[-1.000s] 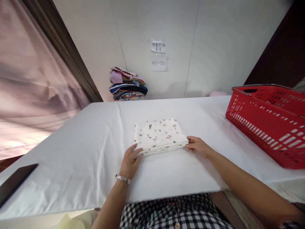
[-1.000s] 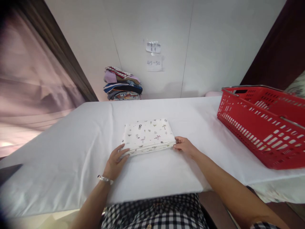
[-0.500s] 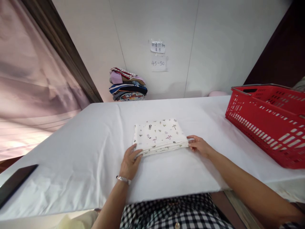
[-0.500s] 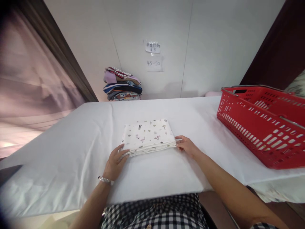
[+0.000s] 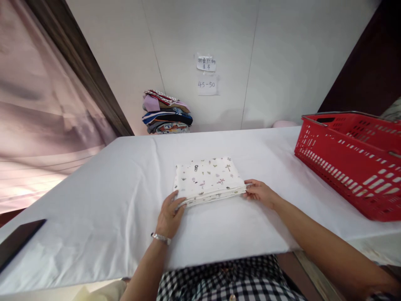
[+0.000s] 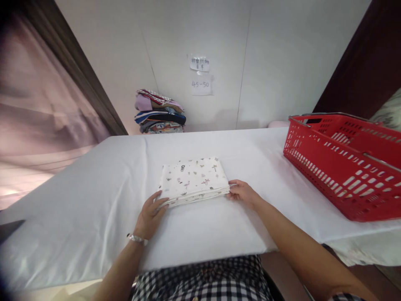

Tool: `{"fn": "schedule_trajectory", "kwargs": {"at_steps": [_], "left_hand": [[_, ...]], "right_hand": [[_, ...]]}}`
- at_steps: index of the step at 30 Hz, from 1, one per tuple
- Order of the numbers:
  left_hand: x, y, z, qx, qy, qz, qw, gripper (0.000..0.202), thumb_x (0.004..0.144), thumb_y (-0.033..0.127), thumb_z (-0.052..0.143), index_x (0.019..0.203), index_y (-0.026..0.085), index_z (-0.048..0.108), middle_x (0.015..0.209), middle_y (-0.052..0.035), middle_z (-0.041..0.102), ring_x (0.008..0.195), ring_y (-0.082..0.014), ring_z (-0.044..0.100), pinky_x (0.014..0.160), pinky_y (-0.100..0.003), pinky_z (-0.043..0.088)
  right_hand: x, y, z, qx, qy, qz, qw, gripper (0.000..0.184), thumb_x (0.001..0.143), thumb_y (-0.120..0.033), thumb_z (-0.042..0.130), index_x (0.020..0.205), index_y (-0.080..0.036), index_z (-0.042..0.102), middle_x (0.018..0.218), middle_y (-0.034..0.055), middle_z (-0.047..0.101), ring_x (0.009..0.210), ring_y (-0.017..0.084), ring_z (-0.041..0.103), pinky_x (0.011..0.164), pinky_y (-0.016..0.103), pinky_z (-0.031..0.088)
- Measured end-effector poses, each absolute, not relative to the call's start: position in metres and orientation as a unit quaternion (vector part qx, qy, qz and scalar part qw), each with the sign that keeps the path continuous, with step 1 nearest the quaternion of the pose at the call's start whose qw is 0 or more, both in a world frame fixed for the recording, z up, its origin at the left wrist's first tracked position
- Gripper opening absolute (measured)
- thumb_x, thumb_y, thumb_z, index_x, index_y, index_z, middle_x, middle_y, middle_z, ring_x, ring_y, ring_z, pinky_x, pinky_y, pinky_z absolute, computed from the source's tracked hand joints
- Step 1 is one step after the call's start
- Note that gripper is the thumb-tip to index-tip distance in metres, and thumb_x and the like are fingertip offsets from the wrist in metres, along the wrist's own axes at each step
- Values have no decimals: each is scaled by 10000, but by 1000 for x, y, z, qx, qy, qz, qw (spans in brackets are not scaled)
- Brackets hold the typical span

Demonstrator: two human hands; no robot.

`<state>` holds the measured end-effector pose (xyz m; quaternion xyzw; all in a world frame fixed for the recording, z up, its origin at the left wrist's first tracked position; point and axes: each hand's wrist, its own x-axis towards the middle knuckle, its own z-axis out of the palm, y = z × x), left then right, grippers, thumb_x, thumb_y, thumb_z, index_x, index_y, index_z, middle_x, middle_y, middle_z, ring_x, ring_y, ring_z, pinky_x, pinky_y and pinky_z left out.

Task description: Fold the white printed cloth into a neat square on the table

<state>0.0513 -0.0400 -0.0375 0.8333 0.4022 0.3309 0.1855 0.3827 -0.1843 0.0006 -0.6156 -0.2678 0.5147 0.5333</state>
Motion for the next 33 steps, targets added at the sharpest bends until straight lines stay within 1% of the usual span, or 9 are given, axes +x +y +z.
{"fn": "schedule_trajectory", "kwargs": {"at_steps": [5, 11, 15, 18, 23, 26, 30, 33], "left_hand": [[51, -39, -39, 837, 400, 330, 176, 268, 808, 388, 509, 980, 250, 661, 1276, -41, 479, 1154, -237, 481, 847, -357, 530], [51, -40, -37, 834, 401, 333, 183, 270, 805, 393, 505, 973, 251, 662, 1274, -42, 482, 1150, -241, 484, 780, -337, 557], [51, -40, -39, 837, 392, 340, 174, 278, 791, 395, 523, 981, 242, 656, 1273, -48, 484, 1155, -246, 481, 863, -381, 523], [51, -39, -40, 839, 393, 335, 173, 272, 793, 385, 526, 986, 242, 654, 1287, -51, 470, 1163, -244, 472, 877, -385, 513], [51, -39, -39, 844, 399, 325, 148, 256, 808, 378, 512, 978, 255, 660, 1278, -43, 480, 1154, -241, 479, 940, -417, 468], [51, -38, -40, 847, 399, 323, 137, 252, 811, 373, 510, 977, 258, 660, 1280, -36, 481, 1141, -237, 490, 919, -403, 485], [50, -38, -42, 852, 388, 328, 128, 248, 816, 357, 502, 980, 254, 656, 1275, -40, 483, 1139, -230, 494, 909, -389, 489], [50, -41, -36, 858, 382, 331, 92, 245, 809, 349, 512, 975, 237, 652, 1261, -67, 494, 1139, -251, 492, 916, -426, 468]], "right_hand": [[380, -185, 7, -608, -247, 526, 540, 296, 724, -127, 569, 1014, -143, 509, 753, 71, 672, 650, 140, 634, 603, 252, 514], [377, -184, 6, -613, -257, 515, 541, 290, 728, -125, 580, 1011, -138, 520, 727, 62, 661, 639, 128, 620, 601, 240, 510], [377, -183, 3, -614, -269, 510, 540, 282, 727, -146, 591, 1002, -138, 530, 695, 54, 651, 611, 123, 606, 574, 233, 500], [379, -182, 2, -617, -270, 500, 545, 292, 703, -156, 616, 984, -149, 539, 668, 34, 639, 588, 118, 594, 556, 230, 493], [387, -178, -3, -632, -268, 478, 547, 319, 672, -119, 608, 976, -162, 523, 603, 1, 616, 551, 112, 571, 527, 224, 483], [388, -177, -7, -638, -272, 476, 542, 295, 663, -107, 609, 940, -162, 523, 584, -7, 604, 536, 111, 566, 522, 227, 489], [387, -177, -8, -642, -275, 475, 536, 292, 662, -115, 630, 929, -163, 525, 607, -1, 612, 556, 115, 578, 551, 239, 505], [387, -177, -7, -641, -273, 478, 535, 274, 669, -114, 626, 919, -160, 523, 601, 0, 610, 539, 111, 574, 547, 241, 504]]}}
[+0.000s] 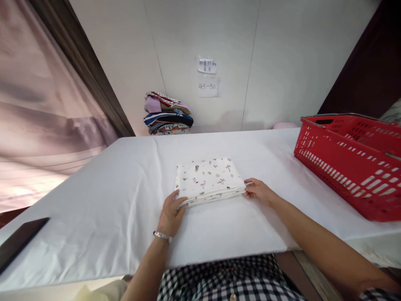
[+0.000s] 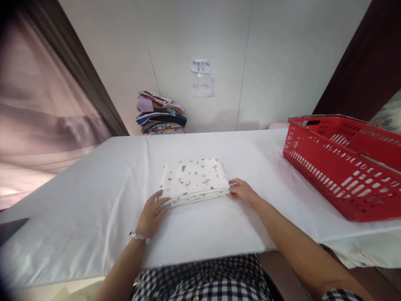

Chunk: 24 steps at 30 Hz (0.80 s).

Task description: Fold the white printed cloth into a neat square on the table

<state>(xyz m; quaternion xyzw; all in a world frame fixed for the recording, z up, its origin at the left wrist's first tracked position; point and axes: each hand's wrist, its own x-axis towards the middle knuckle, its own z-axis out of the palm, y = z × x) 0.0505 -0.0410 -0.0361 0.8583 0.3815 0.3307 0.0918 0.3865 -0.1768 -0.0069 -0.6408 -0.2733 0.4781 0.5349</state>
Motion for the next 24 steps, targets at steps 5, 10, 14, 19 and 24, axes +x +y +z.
{"fn": "schedule_trajectory", "kwargs": {"at_steps": [5, 10, 14, 19, 24], "left_hand": [[81, -61, -5, 897, 319, 307, -7, 354, 808, 345, 525, 1132, 206, 559, 1322, -120, 452, 1229, -298, 394, 981, -512, 353], [153, -83, 13, 944, 205, 259, 20, 457, 850, 321, 469, 1286, 203, 405, 1370, -105, 415, 1278, -251, 341, 1029, -476, 303], [196, -90, -4, 968, 163, 187, 30, 545, 845, 364, 467, 1344, 199, 325, 1425, -81, 342, 1319, -235, 276, 1053, -464, 274], [206, -89, -31, 978, 144, 148, 6, 526, 875, 393, 390, 1365, 222, 305, 1429, -30, 342, 1328, -215, 258, 1084, -460, 218], [204, -90, -34, 978, 154, 144, 1, 518, 886, 385, 355, 1374, 222, 291, 1437, -22, 328, 1330, -210, 249, 1082, -461, 218]], "right_hand": [[387, -176, -8, -632, -266, 488, 540, 281, 666, -108, 633, 919, -162, 522, 627, -3, 609, 557, 111, 588, 544, 234, 509], [387, -176, -9, -628, -257, 495, 543, 286, 677, -94, 622, 935, -148, 511, 637, 18, 624, 561, 112, 598, 549, 226, 514], [388, -177, -10, -621, -253, 502, 546, 275, 698, -102, 615, 944, -150, 503, 640, 22, 630, 571, 112, 611, 571, 225, 521], [389, -178, -8, -614, -258, 513, 542, 282, 702, -139, 646, 956, -140, 523, 657, 32, 635, 594, 113, 616, 603, 229, 526], [387, -176, -3, -623, -270, 508, 530, 269, 739, -241, 643, 969, -147, 539, 723, 42, 638, 604, 115, 606, 585, 247, 529]]}}
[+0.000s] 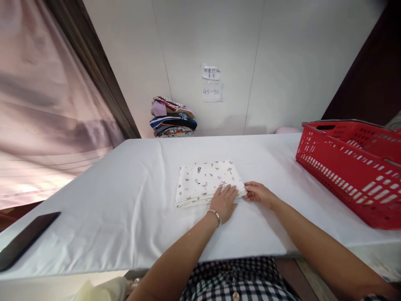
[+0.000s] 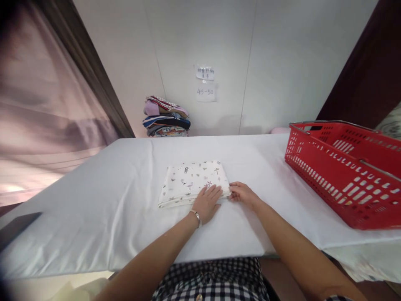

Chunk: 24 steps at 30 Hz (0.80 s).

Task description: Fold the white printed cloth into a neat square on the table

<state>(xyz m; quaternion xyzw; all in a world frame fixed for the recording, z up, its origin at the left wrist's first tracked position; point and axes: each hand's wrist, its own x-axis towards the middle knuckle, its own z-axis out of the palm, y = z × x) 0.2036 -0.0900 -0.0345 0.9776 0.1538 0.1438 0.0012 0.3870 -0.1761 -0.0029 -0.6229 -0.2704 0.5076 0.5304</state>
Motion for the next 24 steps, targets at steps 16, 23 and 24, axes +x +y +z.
{"fn": "schedule_trajectory", "kwargs": {"at_steps": [16, 23, 24], "left_hand": [[90, -59, -19, 944, 276, 179, 12, 370, 896, 220, 348, 1234, 238, 498, 1284, -45, 529, 1208, -191, 454, 1010, -425, 353], [27, -48, -19, 894, 358, 265, 59, 328, 899, 273, 356, 1145, 227, 568, 1182, -51, 603, 1085, -196, 553, 909, -394, 460], [28, -48, -18, 890, 356, 278, 65, 314, 899, 277, 364, 1112, 218, 587, 1144, -56, 622, 1055, -194, 565, 906, -393, 460]], "right_hand": [[387, -177, -8, -703, -338, 424, 460, 374, 701, -262, 619, 1049, -178, 511, 681, 1, 598, 560, 119, 558, 511, 240, 463], [379, -179, -11, -762, -511, 138, 374, 340, 732, -276, 524, 1067, -228, 554, 1130, 59, 564, 966, 212, 546, 725, 322, 469], [377, -179, -10, -743, -555, 89, 363, 312, 743, -248, 497, 1045, -230, 572, 1159, 57, 555, 1045, 227, 507, 794, 353, 452]]}}
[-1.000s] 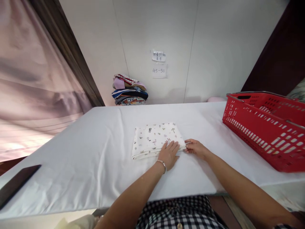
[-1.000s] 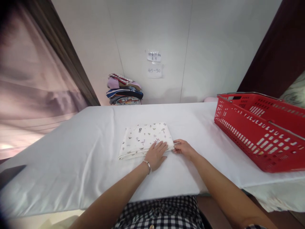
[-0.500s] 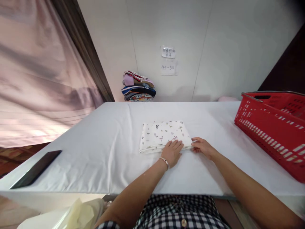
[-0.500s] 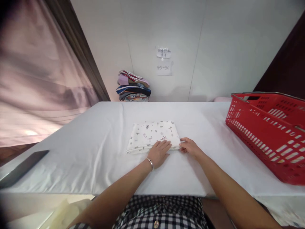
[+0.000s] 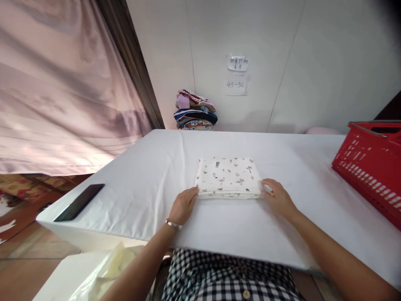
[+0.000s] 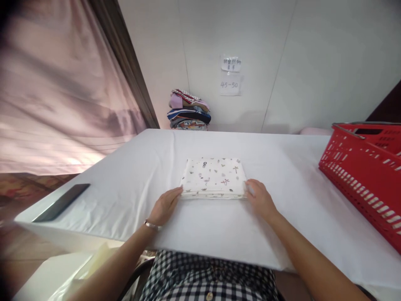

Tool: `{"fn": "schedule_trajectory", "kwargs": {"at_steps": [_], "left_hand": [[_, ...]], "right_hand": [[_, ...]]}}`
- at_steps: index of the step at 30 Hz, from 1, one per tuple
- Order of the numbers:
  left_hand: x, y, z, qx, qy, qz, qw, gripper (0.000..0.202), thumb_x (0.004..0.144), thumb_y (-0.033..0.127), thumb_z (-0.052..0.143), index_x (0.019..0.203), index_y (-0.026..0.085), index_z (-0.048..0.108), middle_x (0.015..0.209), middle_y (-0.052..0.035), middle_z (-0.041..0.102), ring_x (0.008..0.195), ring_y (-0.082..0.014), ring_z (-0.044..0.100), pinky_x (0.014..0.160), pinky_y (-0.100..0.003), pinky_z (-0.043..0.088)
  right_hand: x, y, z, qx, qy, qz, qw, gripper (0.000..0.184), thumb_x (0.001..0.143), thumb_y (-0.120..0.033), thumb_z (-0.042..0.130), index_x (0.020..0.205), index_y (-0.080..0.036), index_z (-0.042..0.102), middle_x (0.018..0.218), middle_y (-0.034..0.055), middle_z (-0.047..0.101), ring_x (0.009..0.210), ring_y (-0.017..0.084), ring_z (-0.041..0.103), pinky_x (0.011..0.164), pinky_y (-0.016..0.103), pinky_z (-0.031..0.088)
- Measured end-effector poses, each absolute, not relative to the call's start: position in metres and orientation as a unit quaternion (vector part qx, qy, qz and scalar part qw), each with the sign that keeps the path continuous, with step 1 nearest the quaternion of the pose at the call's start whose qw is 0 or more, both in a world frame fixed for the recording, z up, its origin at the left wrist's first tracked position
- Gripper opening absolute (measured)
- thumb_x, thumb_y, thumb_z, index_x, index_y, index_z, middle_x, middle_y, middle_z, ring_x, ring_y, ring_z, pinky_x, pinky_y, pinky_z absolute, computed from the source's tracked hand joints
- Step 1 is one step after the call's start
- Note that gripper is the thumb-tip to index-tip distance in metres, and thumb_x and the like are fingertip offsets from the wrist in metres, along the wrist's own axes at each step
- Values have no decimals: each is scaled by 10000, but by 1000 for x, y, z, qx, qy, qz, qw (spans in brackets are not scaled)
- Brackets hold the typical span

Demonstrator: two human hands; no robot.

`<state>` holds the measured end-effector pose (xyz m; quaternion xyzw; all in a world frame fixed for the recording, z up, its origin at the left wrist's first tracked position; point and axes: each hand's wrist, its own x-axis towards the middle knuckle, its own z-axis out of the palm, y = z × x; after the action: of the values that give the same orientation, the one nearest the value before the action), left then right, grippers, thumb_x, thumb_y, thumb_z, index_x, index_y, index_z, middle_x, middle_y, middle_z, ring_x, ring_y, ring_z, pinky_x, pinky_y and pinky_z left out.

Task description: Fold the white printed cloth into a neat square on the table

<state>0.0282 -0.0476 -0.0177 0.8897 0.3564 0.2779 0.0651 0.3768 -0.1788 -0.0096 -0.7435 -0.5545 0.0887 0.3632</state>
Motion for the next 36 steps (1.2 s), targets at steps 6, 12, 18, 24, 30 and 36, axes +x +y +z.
{"fn": "schedule_trajectory", "kwargs": {"at_steps": [6, 12, 18, 24, 30, 36], "left_hand": [[60, -48, 0, 888, 338, 304, 68, 232, 876, 255, 434, 975, 203, 637, 963, -57, 653, 925, -191, 556, 835, -374, 460], [77, -43, 10, 910, 359, 196, 73, 168, 828, 234, 501, 835, 220, 668, 879, -42, 634, 820, -184, 548, 737, -338, 455], [79, -38, 13, 904, 381, 181, 74, 184, 840, 212, 468, 741, 191, 622, 812, -49, 609, 779, -182, 534, 698, -322, 437], [72, -50, 17, 906, 353, 233, 22, 194, 897, 222, 370, 835, 182, 549, 850, -47, 576, 820, -177, 509, 734, -325, 406], [62, -57, 2, 922, 328, 205, -5, 190, 898, 225, 383, 793, 183, 535, 831, -46, 574, 808, -182, 496, 712, -324, 403], [63, -57, -2, 906, 334, 259, -14, 219, 912, 234, 351, 835, 179, 549, 856, -47, 582, 804, -170, 494, 735, -317, 412]], "right_hand": [[349, -163, 6, -643, -696, 13, 319, 231, 835, -209, 409, 925, -225, 621, 1027, 56, 623, 1005, 221, 516, 900, 406, 377], [333, -144, 7, -629, -722, 96, 271, 236, 861, -277, 418, 916, -248, 646, 1013, 38, 628, 962, 210, 523, 890, 400, 374], [333, -141, 1, -644, -706, 102, 277, 261, 873, -295, 400, 883, -243, 655, 972, 45, 614, 925, 212, 513, 860, 400, 386], [326, -152, -2, -629, -697, 50, 340, 284, 912, -280, 314, 825, -222, 578, 886, 65, 589, 862, 209, 508, 789, 374, 411], [330, -158, -13, -597, -736, 18, 317, 273, 916, -269, 316, 864, -212, 577, 922, 78, 590, 861, 209, 507, 782, 381, 414], [331, -156, -19, -594, -724, -14, 350, 229, 907, -241, 355, 893, -210, 582, 939, 81, 588, 901, 212, 511, 800, 377, 428]]}}
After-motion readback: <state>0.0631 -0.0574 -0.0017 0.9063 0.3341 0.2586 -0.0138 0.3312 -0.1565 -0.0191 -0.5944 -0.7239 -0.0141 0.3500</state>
